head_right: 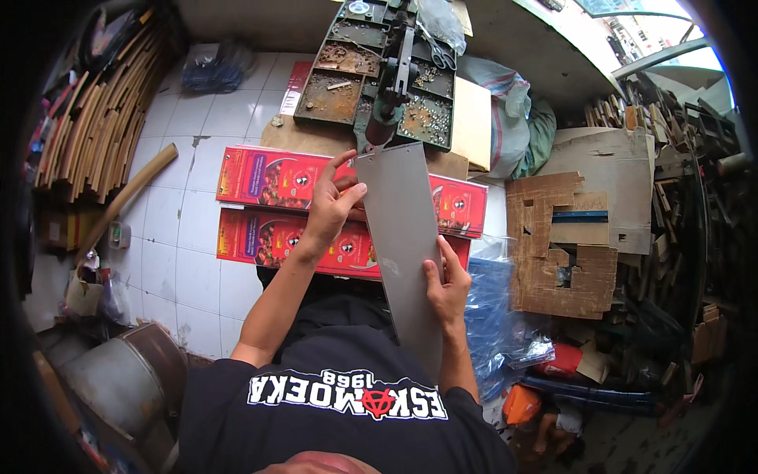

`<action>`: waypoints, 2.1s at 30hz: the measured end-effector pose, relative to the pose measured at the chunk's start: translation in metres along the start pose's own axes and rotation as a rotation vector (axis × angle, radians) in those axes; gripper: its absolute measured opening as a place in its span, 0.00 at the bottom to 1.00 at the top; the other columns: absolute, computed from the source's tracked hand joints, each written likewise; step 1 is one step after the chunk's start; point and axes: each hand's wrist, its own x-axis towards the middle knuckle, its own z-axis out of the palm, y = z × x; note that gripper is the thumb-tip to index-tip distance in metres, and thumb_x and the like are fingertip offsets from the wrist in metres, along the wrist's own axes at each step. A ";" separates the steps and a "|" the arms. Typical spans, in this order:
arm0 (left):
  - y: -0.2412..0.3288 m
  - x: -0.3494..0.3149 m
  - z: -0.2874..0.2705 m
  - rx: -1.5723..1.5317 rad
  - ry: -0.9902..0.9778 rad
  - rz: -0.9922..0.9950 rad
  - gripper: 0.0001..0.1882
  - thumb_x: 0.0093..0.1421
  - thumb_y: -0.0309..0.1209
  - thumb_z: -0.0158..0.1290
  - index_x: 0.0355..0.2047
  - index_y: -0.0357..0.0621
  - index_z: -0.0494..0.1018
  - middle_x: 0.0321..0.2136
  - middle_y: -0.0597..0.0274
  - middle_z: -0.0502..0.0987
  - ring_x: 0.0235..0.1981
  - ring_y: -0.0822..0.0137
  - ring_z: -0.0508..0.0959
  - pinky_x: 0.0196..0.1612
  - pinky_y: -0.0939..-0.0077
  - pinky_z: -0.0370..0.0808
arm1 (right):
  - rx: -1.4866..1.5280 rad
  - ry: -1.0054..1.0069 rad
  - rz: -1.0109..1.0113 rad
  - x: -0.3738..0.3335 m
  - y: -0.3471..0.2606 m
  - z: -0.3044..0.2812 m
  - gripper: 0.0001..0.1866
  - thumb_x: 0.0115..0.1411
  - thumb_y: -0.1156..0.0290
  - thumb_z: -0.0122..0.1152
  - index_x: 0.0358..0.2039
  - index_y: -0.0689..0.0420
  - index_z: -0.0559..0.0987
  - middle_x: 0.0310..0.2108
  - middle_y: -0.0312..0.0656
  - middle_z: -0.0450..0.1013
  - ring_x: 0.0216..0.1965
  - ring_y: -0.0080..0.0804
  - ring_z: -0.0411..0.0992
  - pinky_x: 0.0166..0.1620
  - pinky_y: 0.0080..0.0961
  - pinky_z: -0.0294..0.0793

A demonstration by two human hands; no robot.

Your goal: The person inserts a white rectangular sheet and small components into a red decorative sleeve by hand, then stacks the completed items on a workspace.

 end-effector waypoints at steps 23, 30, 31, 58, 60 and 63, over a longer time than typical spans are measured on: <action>0.117 -0.026 0.042 0.023 -0.038 0.313 0.35 0.64 0.17 0.52 0.69 0.45 0.55 0.42 0.54 0.80 0.36 0.75 0.82 0.34 0.86 0.78 | -0.179 0.214 -0.591 0.017 -0.062 -0.015 0.27 0.60 0.77 0.68 0.60 0.68 0.74 0.26 0.33 0.74 0.23 0.14 0.61 0.26 0.15 0.60; 0.134 -0.013 0.046 -0.046 0.001 0.201 0.18 0.66 0.25 0.56 0.55 0.35 0.70 0.36 0.63 0.80 0.32 0.80 0.78 0.33 0.87 0.75 | -0.188 0.199 -0.535 0.021 -0.066 -0.010 0.26 0.60 0.74 0.69 0.58 0.67 0.76 0.20 0.27 0.63 0.20 0.14 0.53 0.23 0.18 0.51; 0.133 -0.009 0.043 -0.066 0.007 0.190 0.16 0.66 0.26 0.56 0.52 0.35 0.72 0.35 0.63 0.80 0.32 0.80 0.78 0.33 0.87 0.75 | -0.186 0.195 -0.537 0.022 -0.065 -0.009 0.26 0.60 0.73 0.70 0.58 0.67 0.76 0.20 0.26 0.62 0.20 0.14 0.53 0.23 0.18 0.50; 0.078 0.027 -0.017 -0.979 -0.542 0.287 0.14 0.69 0.39 0.51 0.46 0.41 0.70 0.36 0.60 0.73 0.42 0.62 0.77 0.53 0.64 0.76 | 0.845 -1.005 0.485 0.031 -0.027 0.039 0.39 0.58 0.48 0.70 0.61 0.60 0.69 0.52 0.43 0.74 0.50 0.30 0.75 0.52 0.28 0.75; 0.078 0.023 -0.014 -0.785 -0.337 0.295 0.22 0.68 0.39 0.51 0.57 0.41 0.66 0.47 0.55 0.73 0.54 0.58 0.75 0.62 0.56 0.71 | 0.835 -0.816 0.483 0.032 -0.035 0.035 0.31 0.61 0.59 0.70 0.59 0.60 0.70 0.49 0.41 0.76 0.46 0.24 0.76 0.49 0.22 0.76; 0.082 0.017 -0.024 -0.464 -0.104 0.252 0.30 0.70 0.44 0.49 0.65 0.40 0.57 0.55 0.52 0.71 0.56 0.61 0.75 0.63 0.63 0.72 | 0.673 -0.572 0.314 0.042 -0.066 0.020 0.27 0.64 0.72 0.66 0.61 0.60 0.69 0.40 0.40 0.79 0.37 0.22 0.77 0.39 0.19 0.77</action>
